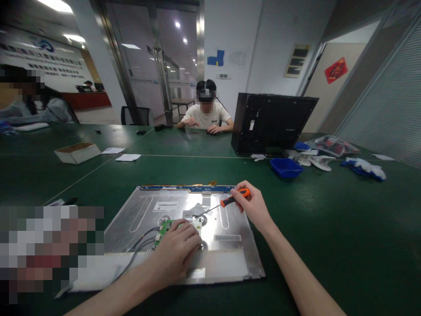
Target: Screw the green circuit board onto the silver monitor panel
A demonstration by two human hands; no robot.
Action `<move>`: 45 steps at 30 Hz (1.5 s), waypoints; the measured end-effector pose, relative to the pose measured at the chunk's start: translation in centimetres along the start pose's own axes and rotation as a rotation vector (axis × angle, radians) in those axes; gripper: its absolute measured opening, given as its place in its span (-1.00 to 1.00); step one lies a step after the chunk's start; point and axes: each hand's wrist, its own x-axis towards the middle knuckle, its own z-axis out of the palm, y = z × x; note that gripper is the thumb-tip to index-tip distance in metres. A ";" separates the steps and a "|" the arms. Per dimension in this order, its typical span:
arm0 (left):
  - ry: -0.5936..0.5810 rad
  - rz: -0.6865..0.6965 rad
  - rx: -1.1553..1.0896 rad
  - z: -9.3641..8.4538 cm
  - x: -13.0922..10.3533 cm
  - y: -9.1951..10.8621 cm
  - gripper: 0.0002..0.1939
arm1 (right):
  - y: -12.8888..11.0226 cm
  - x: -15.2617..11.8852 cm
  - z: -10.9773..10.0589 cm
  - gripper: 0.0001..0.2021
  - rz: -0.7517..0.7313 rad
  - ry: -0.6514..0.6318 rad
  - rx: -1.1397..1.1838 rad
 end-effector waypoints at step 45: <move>0.073 -0.028 -0.064 0.5 0.0 -0.5 -0.84 | -1.5 -2.9 3.3 -0.80 -0.087 0.089 0.161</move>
